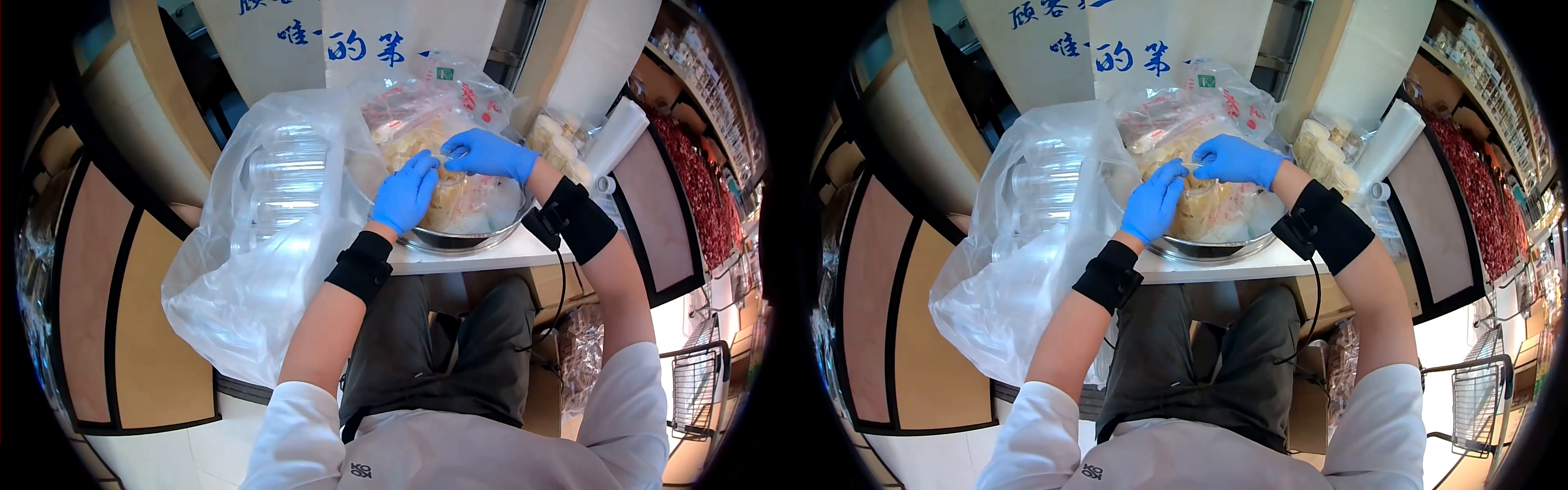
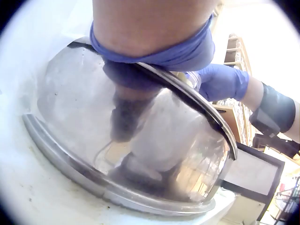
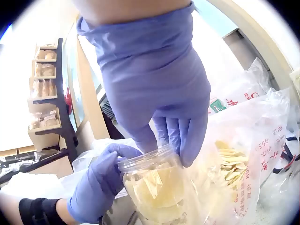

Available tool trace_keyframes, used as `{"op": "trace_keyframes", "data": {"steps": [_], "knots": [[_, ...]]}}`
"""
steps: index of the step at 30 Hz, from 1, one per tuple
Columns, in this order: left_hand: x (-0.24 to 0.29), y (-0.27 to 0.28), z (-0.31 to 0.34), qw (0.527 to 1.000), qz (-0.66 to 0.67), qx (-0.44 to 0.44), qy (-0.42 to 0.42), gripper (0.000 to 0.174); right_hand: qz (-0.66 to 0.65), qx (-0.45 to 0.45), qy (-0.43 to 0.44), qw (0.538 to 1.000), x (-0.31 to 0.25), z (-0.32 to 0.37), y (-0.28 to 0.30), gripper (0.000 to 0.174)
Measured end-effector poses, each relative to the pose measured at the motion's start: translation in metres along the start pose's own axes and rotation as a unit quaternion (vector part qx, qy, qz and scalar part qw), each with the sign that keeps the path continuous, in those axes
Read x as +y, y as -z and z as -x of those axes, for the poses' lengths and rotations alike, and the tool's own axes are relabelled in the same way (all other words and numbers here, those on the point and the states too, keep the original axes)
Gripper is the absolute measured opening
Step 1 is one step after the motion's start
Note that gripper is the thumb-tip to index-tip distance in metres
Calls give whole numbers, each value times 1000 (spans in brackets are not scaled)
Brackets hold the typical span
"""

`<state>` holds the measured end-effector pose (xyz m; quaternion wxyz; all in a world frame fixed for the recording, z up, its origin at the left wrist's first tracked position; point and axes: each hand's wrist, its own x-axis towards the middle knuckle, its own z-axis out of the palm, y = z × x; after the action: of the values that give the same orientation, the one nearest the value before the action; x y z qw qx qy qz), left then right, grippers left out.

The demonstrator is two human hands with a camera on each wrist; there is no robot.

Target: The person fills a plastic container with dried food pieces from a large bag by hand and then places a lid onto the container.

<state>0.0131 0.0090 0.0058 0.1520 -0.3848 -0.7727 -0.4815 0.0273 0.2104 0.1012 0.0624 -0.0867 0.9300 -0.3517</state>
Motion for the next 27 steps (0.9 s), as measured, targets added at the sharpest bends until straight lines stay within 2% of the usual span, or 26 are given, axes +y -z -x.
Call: {"op": "trace_keyframes", "data": {"steps": [2,6,14,22,24,27], "knots": [[15,7,0,999,-40,-22,-1,39,27,0,11,1000,-1,0,2,52],[21,8,-3,991,-110,-77,15,53,21,-28,-22,999,-8,-2,4,49],[16,3,-4,994,-99,-54,14,58,-50,-32,-54,997,0,-2,-8,47],[16,3,-3,995,-93,-33,6,61,-13,-19,-56,998,8,-10,-14,50],[23,8,-2,993,-52,-60,91,66,15,3,-31,999,7,-8,-17,50],[28,12,-3,995,-42,-67,63,68,72,35,-7,997,2,-5,-21,51]]}}
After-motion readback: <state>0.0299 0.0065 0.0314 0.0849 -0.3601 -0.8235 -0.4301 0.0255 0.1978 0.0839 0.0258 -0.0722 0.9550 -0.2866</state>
